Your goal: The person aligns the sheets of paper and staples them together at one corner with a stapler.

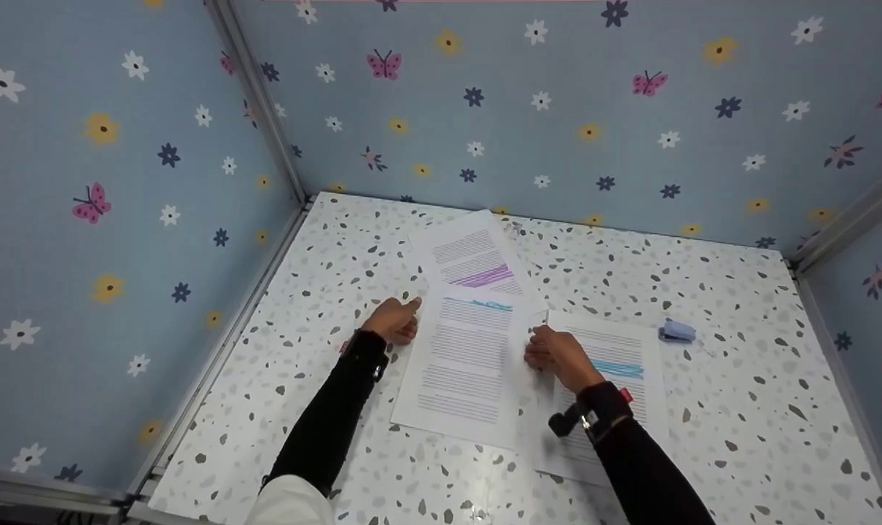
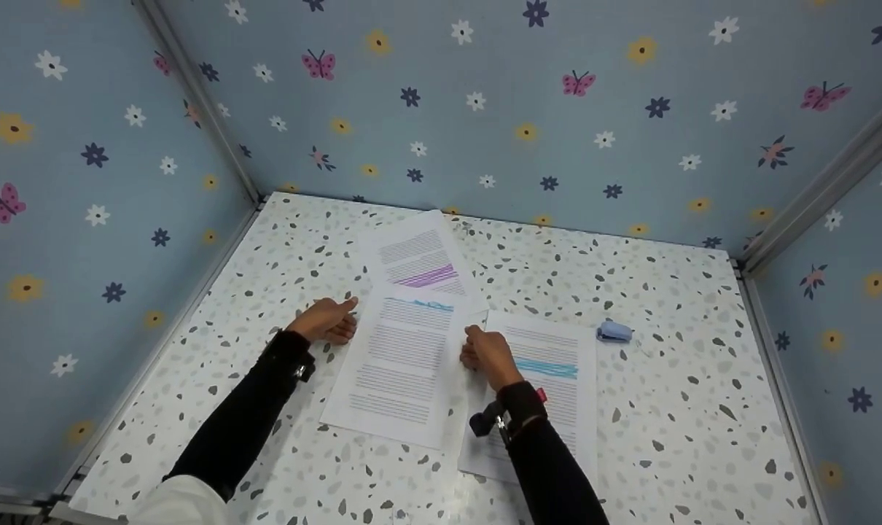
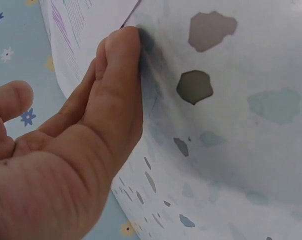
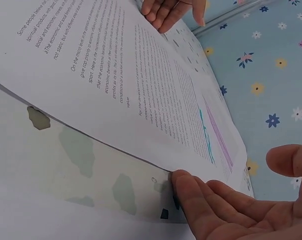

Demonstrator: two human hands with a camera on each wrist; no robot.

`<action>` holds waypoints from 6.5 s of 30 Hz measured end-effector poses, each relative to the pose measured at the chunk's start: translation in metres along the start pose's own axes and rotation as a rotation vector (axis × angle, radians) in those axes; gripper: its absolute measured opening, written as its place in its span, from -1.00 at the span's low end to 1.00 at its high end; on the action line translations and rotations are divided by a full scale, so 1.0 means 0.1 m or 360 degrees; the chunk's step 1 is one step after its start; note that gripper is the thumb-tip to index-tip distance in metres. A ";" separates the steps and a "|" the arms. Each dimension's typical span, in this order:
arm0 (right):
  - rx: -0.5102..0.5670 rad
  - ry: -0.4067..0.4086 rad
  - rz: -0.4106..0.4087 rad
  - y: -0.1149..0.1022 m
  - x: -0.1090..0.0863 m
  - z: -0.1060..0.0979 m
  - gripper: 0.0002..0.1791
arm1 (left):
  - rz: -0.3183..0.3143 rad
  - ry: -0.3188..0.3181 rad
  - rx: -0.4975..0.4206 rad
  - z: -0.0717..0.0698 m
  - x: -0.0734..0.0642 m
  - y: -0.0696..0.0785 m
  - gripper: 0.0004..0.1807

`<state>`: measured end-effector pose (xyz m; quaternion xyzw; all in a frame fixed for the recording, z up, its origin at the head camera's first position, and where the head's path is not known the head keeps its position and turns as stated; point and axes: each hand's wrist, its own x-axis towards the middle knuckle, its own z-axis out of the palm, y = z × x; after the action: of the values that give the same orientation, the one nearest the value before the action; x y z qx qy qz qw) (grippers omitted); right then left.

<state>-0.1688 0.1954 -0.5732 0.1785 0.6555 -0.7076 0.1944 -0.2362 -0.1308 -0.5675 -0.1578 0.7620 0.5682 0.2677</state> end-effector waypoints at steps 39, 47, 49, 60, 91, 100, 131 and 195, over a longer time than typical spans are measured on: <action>-0.0145 0.0020 0.0018 0.15 0.19 0.37 -0.53 | 0.0320 -0.0529 -0.0214 0.28 -0.03 -0.20 -0.65; -0.0257 0.0121 0.0008 0.15 0.19 0.34 -0.57 | 0.0265 -0.0387 -0.0033 0.25 0.06 -0.21 -0.72; -0.0275 0.0137 -0.0009 0.13 0.19 0.32 -0.56 | 0.0276 -0.0392 -0.0051 0.24 0.05 -0.20 -0.73; -0.0301 0.0128 -0.0128 -0.15 0.01 0.03 -0.47 | 0.0386 -0.0566 -0.0244 0.28 -0.11 0.10 -0.71; -0.0231 0.0155 -0.0305 -0.58 -0.54 -0.56 -0.43 | 0.0679 -0.0752 -0.0286 0.72 -0.40 0.61 -0.67; -0.0206 0.0111 -0.0349 -0.64 -0.66 -0.70 -0.40 | 0.0688 -0.0729 -0.0289 0.86 -0.40 0.68 -0.70; -0.0331 0.0375 -0.0278 -0.52 -0.90 -1.45 -0.30 | 0.0684 -0.0790 -0.0227 1.69 -0.45 0.86 -0.74; -0.0328 0.0318 -0.0189 0.09 -0.88 -1.96 -0.32 | 0.0508 -0.0711 -0.0047 2.27 -0.30 0.38 -0.78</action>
<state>-0.0883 0.3937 -0.5515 0.1880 0.7501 -0.6256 0.1031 -0.1804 0.0946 -0.5679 0.0896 0.6908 0.6350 0.3340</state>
